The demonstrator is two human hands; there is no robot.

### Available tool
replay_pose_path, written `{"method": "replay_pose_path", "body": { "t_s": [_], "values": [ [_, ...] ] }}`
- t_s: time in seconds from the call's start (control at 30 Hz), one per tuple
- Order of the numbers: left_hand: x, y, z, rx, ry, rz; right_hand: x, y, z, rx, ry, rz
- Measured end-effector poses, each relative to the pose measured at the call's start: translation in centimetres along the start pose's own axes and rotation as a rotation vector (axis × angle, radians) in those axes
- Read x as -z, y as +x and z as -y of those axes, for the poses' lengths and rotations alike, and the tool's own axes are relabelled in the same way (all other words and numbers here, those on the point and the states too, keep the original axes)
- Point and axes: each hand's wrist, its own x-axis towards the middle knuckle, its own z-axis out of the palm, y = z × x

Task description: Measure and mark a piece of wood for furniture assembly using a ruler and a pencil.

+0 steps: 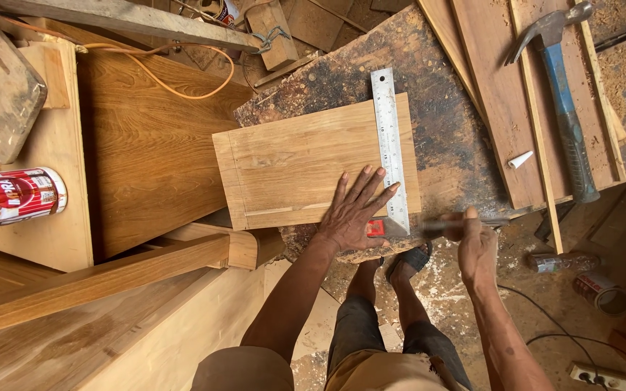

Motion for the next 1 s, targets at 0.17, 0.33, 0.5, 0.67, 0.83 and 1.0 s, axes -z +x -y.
{"method": "replay_pose_path", "body": {
  "t_s": [0.17, 0.33, 0.5, 0.67, 0.83, 1.0],
  "values": [
    [-0.4, 0.0, 0.1, -0.002, -0.003, 0.003, -2.6, -1.2, 7.2, 0.145, 0.001, -0.067],
    [-0.8, 0.1, 0.2, 0.008, 0.019, 0.009, -5.7, 2.9, 9.0, 0.366, -0.034, -0.03],
    [0.2, 0.0, 0.1, 0.013, 0.05, 0.006, -8.1, 5.7, 11.4, 0.421, 0.15, -0.007],
    [0.9, -0.1, 0.0, 0.011, 0.021, -0.006, -9.4, 6.4, 12.2, 0.399, 0.307, 0.016],
    [0.7, -0.1, 0.1, 0.005, 0.038, 0.0, -9.9, 7.2, 12.4, 0.374, 0.333, 0.009],
    [1.0, -0.1, 0.1, 0.003, 0.039, 0.003, -10.1, 8.2, 12.7, 0.395, 0.31, 0.025]
  ]
}}
